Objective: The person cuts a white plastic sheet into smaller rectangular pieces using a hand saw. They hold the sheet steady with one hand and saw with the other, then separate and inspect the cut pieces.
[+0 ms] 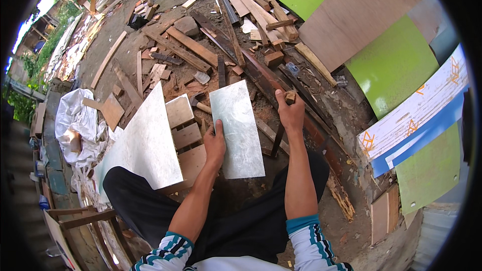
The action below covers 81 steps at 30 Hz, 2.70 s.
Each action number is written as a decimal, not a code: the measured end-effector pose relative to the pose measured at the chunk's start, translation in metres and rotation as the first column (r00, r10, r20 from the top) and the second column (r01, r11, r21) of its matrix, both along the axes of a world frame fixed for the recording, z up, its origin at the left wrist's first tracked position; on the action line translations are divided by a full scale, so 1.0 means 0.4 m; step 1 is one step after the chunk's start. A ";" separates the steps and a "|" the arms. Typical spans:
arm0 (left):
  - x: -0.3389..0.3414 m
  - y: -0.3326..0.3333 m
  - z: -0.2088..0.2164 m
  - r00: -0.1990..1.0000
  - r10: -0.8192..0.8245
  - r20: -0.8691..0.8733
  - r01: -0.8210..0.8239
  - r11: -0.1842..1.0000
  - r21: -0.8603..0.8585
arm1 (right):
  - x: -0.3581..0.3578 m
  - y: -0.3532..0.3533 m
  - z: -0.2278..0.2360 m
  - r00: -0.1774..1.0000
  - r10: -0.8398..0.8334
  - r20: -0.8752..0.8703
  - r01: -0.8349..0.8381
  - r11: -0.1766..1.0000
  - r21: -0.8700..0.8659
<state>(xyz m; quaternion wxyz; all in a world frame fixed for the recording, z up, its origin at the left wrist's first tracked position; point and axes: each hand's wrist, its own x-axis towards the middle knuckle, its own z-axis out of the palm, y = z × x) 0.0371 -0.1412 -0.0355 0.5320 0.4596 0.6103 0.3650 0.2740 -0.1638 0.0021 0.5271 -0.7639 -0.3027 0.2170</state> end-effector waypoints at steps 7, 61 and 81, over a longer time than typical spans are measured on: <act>-0.012 0.016 -0.035 0.979 0.106 0.174 -0.082 0.987 -0.140 | -0.039 -0.004 0.042 0.986 0.083 0.142 -0.087 0.996 0.019; -0.553 -0.105 0.249 0.301 -0.260 -0.917 0.901 0.394 0.184 | -0.222 0.116 0.086 0.738 0.427 -0.523 -0.316 0.903 0.291; -0.290 -0.043 0.209 0.444 -0.221 -0.868 0.895 0.148 0.420 | 0.016 0.004 0.100 0.864 0.133 -0.485 0.107 0.894 0.436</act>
